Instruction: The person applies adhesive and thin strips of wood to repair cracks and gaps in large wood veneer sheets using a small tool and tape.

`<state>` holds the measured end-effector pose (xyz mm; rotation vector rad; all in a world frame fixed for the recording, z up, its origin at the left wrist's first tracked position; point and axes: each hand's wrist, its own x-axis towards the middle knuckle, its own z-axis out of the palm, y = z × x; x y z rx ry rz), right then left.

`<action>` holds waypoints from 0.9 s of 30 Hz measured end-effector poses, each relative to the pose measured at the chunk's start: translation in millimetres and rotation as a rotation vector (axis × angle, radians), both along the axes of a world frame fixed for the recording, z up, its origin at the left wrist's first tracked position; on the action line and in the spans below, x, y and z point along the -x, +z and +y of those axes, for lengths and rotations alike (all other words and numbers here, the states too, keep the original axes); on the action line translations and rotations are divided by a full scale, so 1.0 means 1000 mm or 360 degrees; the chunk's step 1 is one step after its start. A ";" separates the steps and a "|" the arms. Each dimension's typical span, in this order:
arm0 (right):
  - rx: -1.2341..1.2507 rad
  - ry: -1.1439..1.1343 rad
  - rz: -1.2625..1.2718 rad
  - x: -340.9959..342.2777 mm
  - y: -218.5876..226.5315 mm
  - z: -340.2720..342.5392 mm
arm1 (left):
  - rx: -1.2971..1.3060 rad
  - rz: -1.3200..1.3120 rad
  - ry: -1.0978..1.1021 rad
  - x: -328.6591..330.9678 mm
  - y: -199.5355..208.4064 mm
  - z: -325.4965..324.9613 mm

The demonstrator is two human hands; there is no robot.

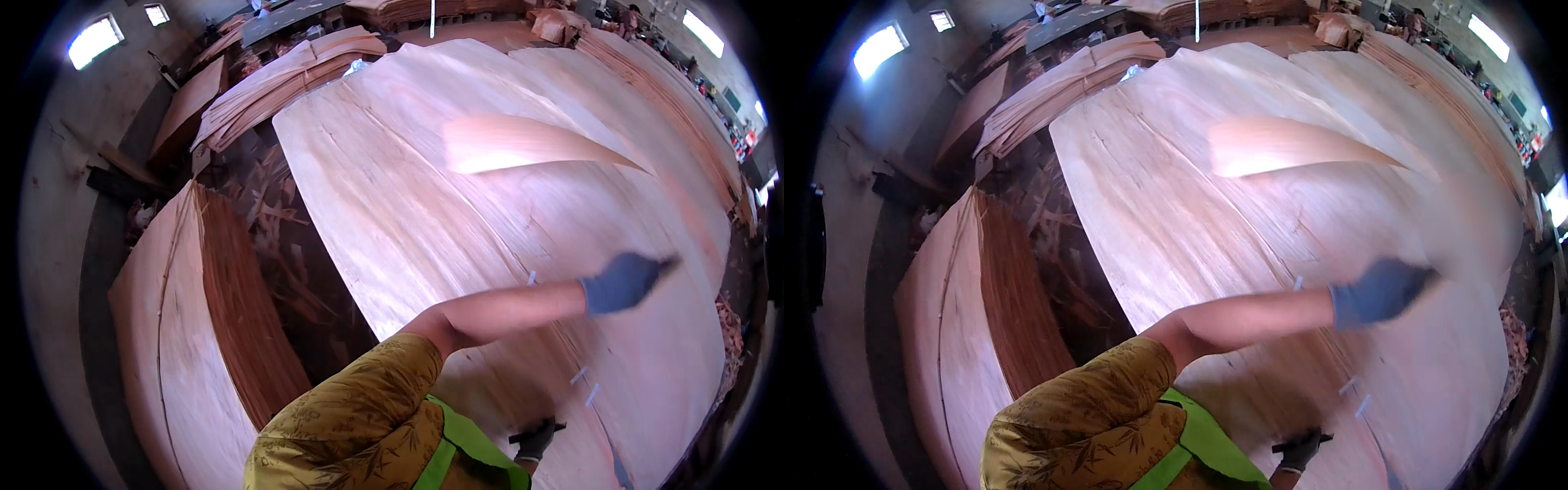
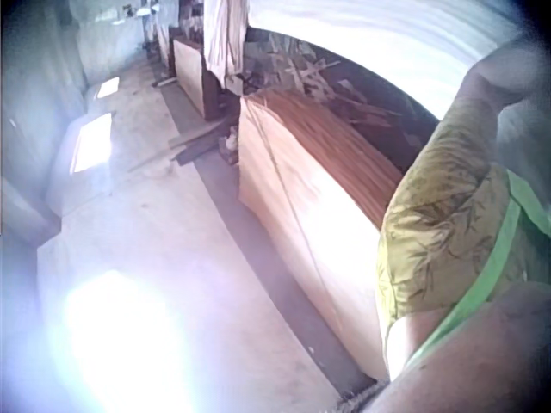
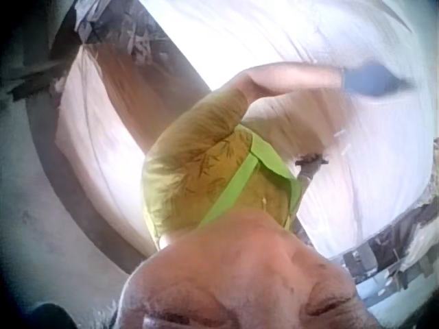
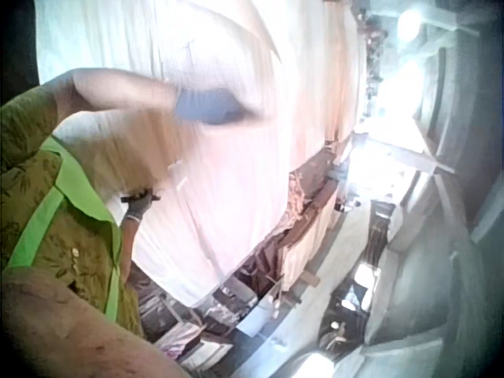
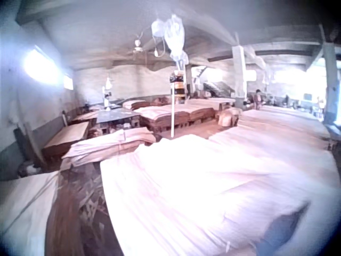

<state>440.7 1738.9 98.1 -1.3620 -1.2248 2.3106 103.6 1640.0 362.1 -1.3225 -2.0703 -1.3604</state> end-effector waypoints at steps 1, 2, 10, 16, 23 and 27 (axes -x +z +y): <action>0.0039 -0.0157 -0.0058 0.003 -0.006 -0.002 | -0.0058 0.0207 -0.0097 -0.040 0.008 0.010; 0.0200 -0.0046 0.0109 -0.007 -0.005 0.000 | -0.0124 0.0473 -0.0239 -0.086 0.007 0.019; 0.0551 -0.0401 0.0426 -0.085 0.005 -0.006 | 0.0893 0.0996 -0.0839 -0.240 -0.092 0.019; 0.0649 -0.0778 0.0365 -0.270 0.013 -0.045 | 0.0831 0.1157 -0.0595 -0.259 -0.177 -0.026; 0.0842 -0.1089 0.0477 -0.411 0.025 -0.085 | 0.1340 0.1042 -0.0312 -0.295 -0.220 -0.051; 0.0532 -0.1120 0.0292 -0.434 0.023 -0.088 | 0.1168 0.1119 -0.0334 -0.332 -0.213 -0.006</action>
